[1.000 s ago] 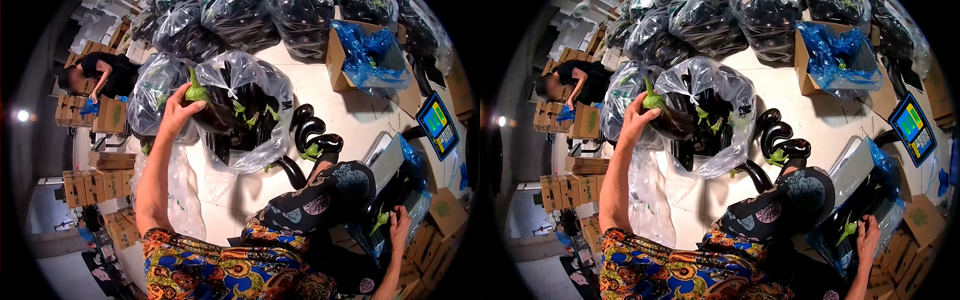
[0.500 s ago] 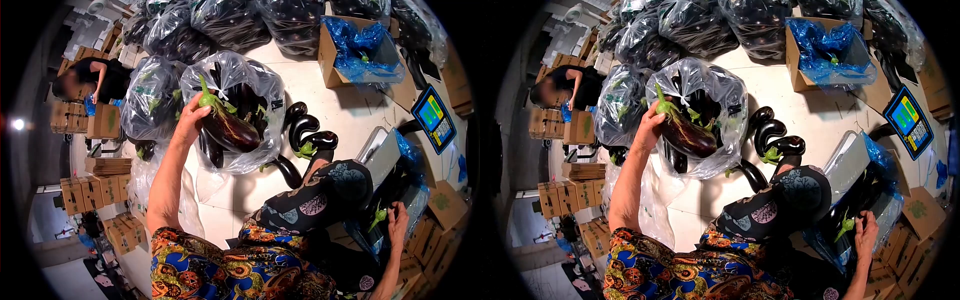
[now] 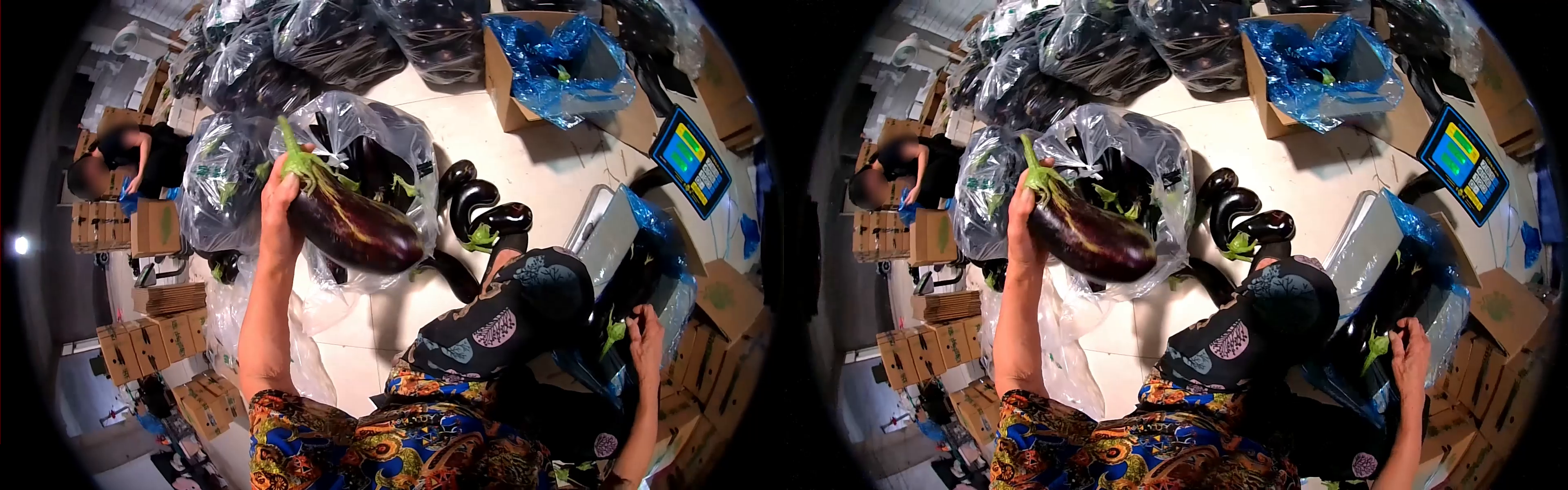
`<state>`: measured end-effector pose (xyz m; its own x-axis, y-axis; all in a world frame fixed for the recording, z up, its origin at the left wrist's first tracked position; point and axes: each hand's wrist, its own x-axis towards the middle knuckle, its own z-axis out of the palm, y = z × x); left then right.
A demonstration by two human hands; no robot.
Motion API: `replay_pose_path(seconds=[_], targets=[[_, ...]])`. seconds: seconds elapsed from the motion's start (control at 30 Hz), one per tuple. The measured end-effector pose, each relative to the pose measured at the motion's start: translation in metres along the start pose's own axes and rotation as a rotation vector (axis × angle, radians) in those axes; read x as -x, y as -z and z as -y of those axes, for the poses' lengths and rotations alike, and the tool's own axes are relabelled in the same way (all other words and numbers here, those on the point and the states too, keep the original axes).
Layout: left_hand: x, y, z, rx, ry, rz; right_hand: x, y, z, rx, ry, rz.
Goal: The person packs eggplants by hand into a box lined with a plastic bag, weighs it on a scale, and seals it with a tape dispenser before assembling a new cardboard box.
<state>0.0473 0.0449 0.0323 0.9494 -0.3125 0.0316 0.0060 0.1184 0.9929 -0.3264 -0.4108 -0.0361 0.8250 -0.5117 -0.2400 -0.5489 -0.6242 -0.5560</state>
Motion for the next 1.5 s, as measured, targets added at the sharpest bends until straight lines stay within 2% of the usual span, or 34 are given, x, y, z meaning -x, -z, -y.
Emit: replay_pose_path(seconds=[0.07,0.17,0.2,0.27,0.33,0.47,0.6,0.67,0.73,0.83,0.93,0.97,1.0,1.07,1.1,1.13,1.2,1.27,1.33,1.4,1.47,1.5], targets=[[0.003,-0.026,-0.012,-0.117,0.091,0.13,-0.002,0.0,0.0,0.003,0.017,-0.008],[0.003,-0.067,0.015,-0.526,0.022,0.346,-0.001,-0.001,-0.004,-0.017,0.014,-0.005],[0.004,-0.086,0.03,-0.633,-0.013,0.424,-0.001,-0.002,-0.006,-0.027,0.015,-0.003],[0.005,-0.105,0.096,-0.913,-0.213,0.475,0.0,-0.005,-0.017,-0.024,0.041,-0.018],[0.008,-0.127,0.139,-1.214,-0.05,0.537,0.001,-0.004,-0.014,-0.018,0.023,-0.008],[0.018,-0.127,0.242,-1.327,-0.172,0.435,0.003,-0.003,-0.017,-0.023,0.018,-0.003],[0.017,-0.12,0.247,-1.373,-0.086,0.353,0.002,-0.009,-0.014,0.06,0.014,-0.075],[0.008,-0.106,0.245,-1.355,0.143,0.472,-0.002,-0.003,-0.002,-0.003,-0.014,0.002],[0.006,-0.093,0.238,-1.418,0.191,0.588,-0.003,-0.003,-0.009,0.044,0.003,-0.007],[0.008,-0.1,0.235,-1.46,0.299,0.596,-0.005,-0.005,-0.012,-0.047,-0.069,0.012],[0.011,-0.109,0.262,-1.433,0.246,0.495,-0.007,-0.005,-0.007,-0.038,-0.047,-0.006],[0.008,-0.115,0.266,-1.47,0.278,0.561,-0.008,-0.005,-0.009,-0.048,-0.058,-0.003],[0.018,-0.112,0.289,-1.535,0.125,0.513,-0.007,-0.006,-0.012,-0.064,-0.064,0.004],[0.021,-0.121,0.293,-1.646,0.022,0.416,-0.007,-0.006,-0.009,-0.066,-0.08,0.014],[0.021,-0.113,0.286,-1.431,-0.168,0.383,-0.007,-0.005,-0.009,-0.08,-0.082,0.015],[0.021,-0.112,0.249,-1.198,-0.333,0.296,-0.006,-0.005,-0.01,-0.096,-0.089,0.017],[0.024,-0.08,0.222,-1.007,-0.152,0.381,-0.006,-0.007,-0.015,-0.082,-0.09,0.019],[0.019,-0.044,0.15,-0.46,0.5,0.543,-0.008,-0.008,-0.019,-0.107,-0.094,0.025],[0.011,-0.002,0.128,-0.623,0.596,0.283,-0.011,-0.009,-0.024,-0.114,-0.089,0.028],[-0.001,0.053,0.135,-0.402,0.585,-0.053,-0.012,-0.009,-0.018,-0.123,-0.102,0.045],[-0.022,0.1,0.164,-0.7,0.324,-0.214,-0.013,-0.006,-0.011,-0.128,-0.116,0.053],[-0.044,0.14,0.182,-0.929,0.26,-0.178,-0.012,-0.005,-0.009,-0.134,-0.115,0.048]])
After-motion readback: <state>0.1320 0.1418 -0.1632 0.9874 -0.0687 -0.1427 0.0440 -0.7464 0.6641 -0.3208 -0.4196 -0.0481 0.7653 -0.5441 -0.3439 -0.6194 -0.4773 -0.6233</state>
